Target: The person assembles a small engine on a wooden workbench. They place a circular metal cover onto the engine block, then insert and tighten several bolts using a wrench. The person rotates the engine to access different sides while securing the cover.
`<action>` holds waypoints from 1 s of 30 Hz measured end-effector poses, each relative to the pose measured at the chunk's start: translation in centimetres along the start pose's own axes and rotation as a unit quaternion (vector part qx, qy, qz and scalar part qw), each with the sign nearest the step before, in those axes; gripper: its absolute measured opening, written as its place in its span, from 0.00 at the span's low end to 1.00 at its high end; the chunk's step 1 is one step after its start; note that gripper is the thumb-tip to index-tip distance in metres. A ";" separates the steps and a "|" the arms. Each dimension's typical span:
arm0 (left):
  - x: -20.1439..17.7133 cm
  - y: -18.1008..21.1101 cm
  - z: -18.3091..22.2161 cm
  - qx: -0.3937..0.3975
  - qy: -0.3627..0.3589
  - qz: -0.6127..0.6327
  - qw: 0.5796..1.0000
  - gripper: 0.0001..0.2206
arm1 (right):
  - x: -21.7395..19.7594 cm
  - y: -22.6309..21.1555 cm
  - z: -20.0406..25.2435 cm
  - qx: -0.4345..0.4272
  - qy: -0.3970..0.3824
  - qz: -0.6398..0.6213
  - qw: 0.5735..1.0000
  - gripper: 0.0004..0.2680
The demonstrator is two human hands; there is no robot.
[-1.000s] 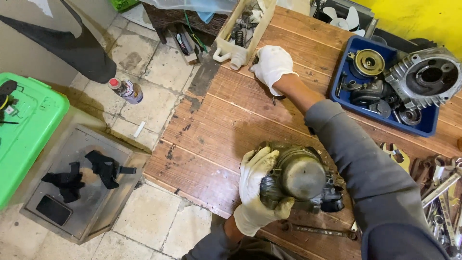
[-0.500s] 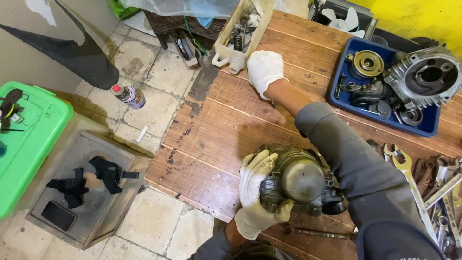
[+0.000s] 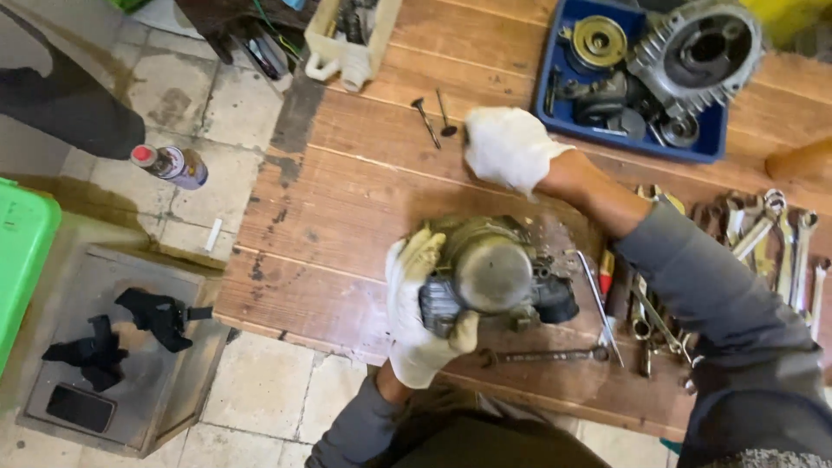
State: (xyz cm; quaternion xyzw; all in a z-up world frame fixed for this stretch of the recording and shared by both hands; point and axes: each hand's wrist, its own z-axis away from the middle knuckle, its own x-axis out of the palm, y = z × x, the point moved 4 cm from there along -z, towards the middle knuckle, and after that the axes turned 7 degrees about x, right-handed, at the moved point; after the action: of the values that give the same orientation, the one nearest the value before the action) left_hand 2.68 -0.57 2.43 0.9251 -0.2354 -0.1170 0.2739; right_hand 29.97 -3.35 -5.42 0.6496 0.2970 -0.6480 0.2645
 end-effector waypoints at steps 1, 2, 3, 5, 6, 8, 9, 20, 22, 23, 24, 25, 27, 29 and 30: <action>0.1 -0.3 0.6 0.007 -0.007 0.016 1.000 0.30 | 2.0 1.6 1.4 -0.008 0.061 0.071 0.996 0.06; 0.2 -0.7 1.0 0.017 -0.014 0.032 0.999 0.30 | 3.9 3.2 2.6 -0.014 0.124 0.143 0.982 0.05; 0.1 -0.5 1.1 0.019 -0.018 0.036 0.999 0.30 | 3.8 3.5 3.2 -0.009 0.124 0.143 0.982 0.05; -0.1 -0.3 1.4 0.009 -0.022 0.023 0.999 0.30 | 3.6 4.1 4.5 -0.004 0.148 0.138 0.979 0.04; -0.1 -0.2 1.5 0.012 -0.026 0.025 0.999 0.30 | 3.5 4.2 5.0 0.001 0.149 0.136 0.979 0.04; -0.2 0.1 1.6 0.033 -0.033 0.025 0.999 0.30 | 2.9 4.0 6.1 0.000 0.186 0.127 0.974 0.03; 0.1 0.1 1.6 0.035 -0.039 0.026 0.998 0.30 | 1.8 4.1 6.1 0.004 0.186 0.123 0.975 0.03; 0.7 -0.5 2.3 0.028 0.018 0.104 0.994 0.35 | -14.3 1.7 17.4 0.099 0.106 -0.324 0.935 0.10; 0.8 -0.6 2.4 0.024 0.019 0.107 0.994 0.34 | -14.7 1.1 20.2 0.091 0.112 -0.342 0.928 0.10; 0.8 -0.6 2.4 0.020 0.018 0.110 0.994 0.34 | -14.9 0.7 21.5 0.084 0.118 -0.361 0.921 0.09; 0.8 -0.5 2.3 0.020 0.019 0.109 0.994 0.34 | -15.9 0.4 22.0 0.083 0.118 -0.362 0.921 0.09; 0.9 -0.4 2.3 0.021 0.020 0.114 0.993 0.33 | -16.4 0.1 22.5 0.088 0.070 -0.405 0.907 0.09; 0.7 -0.2 2.3 0.022 0.021 0.117 0.993 0.33 | -15.6 -0.4 23.8 0.093 0.022 -0.448 0.889 0.09; 0.6 0.1 2.4 0.032 -0.003 0.105 0.994 0.26 | -14.5 -0.4 26.0 0.022 0.218 -0.427 0.877 0.10; 0.7 0.1 2.4 0.033 -0.003 0.106 0.994 0.26 | -14.7 -0.9 26.2 0.022 0.219 -0.427 0.877 0.10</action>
State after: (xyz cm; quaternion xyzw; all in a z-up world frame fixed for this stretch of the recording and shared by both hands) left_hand 2.41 -2.11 0.49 0.9031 -0.3365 -0.0827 0.2535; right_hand 11.64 -22.44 8.77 0.5910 0.5812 -0.5455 -0.1240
